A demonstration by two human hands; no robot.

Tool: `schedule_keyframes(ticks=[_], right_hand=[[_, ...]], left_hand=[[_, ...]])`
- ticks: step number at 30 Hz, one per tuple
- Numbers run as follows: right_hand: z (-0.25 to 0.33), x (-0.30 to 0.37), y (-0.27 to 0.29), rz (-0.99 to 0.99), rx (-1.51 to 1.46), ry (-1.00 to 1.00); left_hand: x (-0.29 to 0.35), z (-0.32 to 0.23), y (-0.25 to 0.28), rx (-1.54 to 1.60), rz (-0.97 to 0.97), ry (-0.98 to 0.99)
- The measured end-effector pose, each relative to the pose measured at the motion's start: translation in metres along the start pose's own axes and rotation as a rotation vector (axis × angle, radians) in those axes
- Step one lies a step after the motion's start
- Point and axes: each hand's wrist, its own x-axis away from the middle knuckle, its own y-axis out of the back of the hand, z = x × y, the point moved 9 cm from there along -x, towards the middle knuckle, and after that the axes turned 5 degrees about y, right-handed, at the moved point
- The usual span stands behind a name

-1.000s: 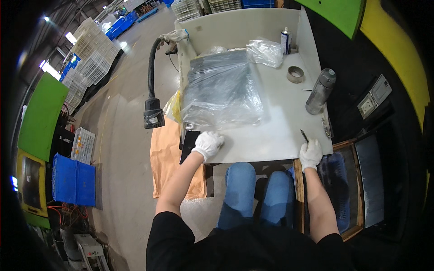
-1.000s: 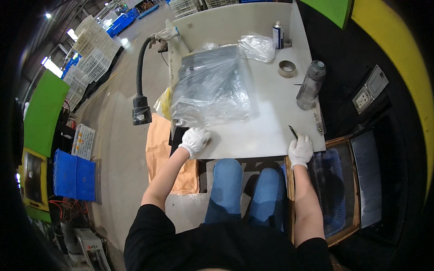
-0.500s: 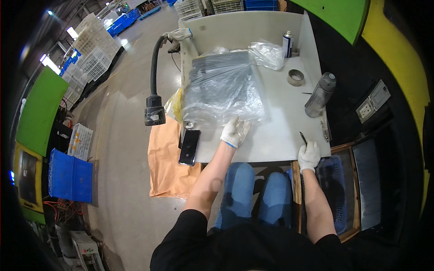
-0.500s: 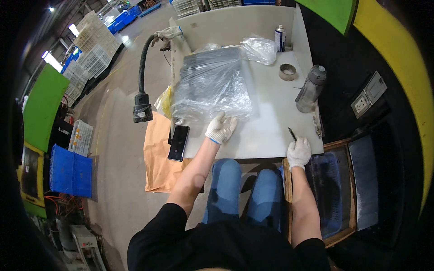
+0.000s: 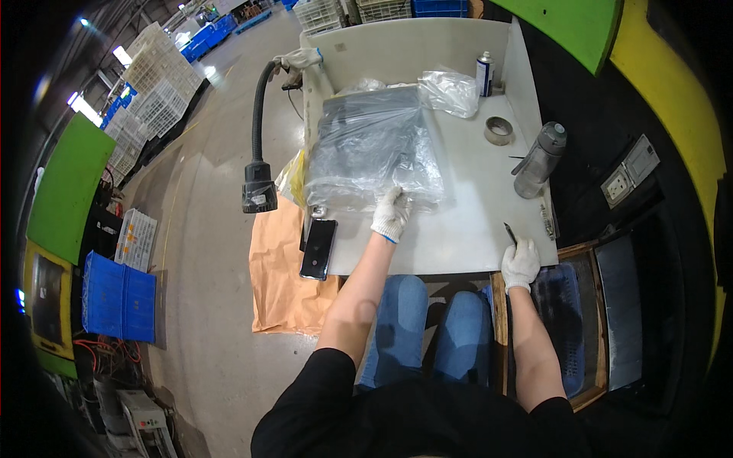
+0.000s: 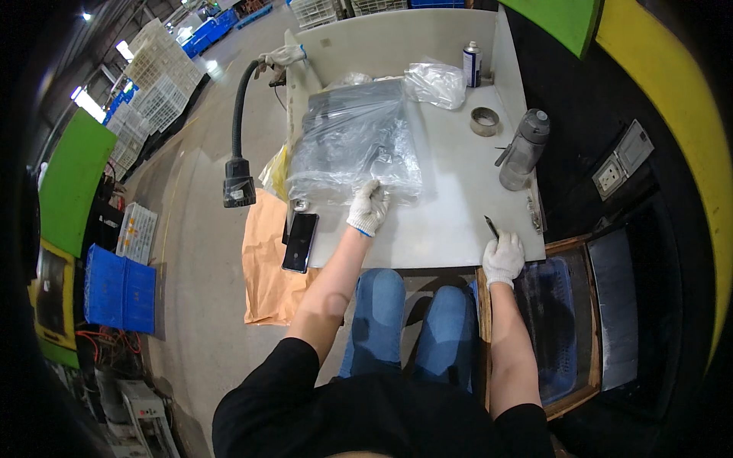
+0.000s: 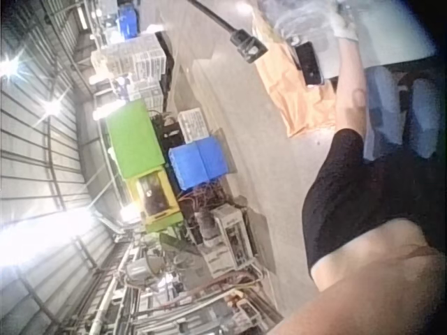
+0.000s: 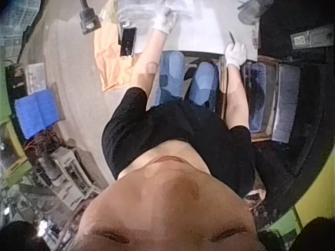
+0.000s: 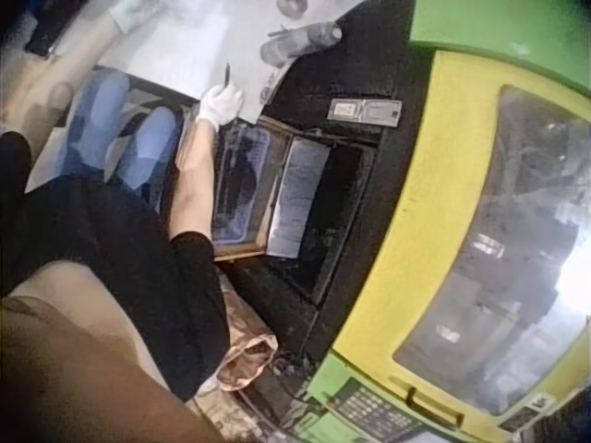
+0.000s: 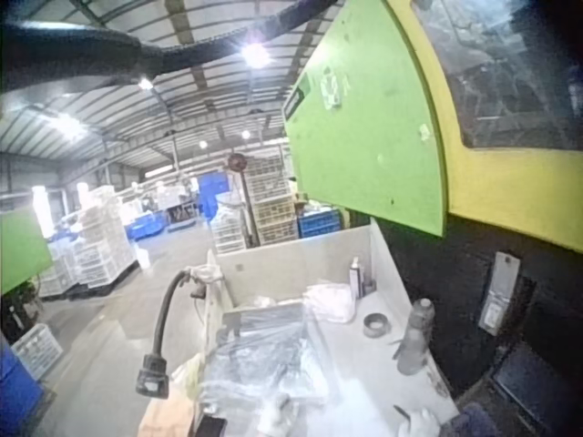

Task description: The recorder inspects, trims, and cleans circular black plastic mesh parts in a manufacturing environment.

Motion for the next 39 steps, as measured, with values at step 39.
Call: schedule_keyframes(ticks=[39], right_hand=[[0.002, -0.003, 0.007, 0.043, -0.020, -0.034]], left_hand=[[0.073, -0.194, 0.013, -0.764, -0.113, -0.768]])
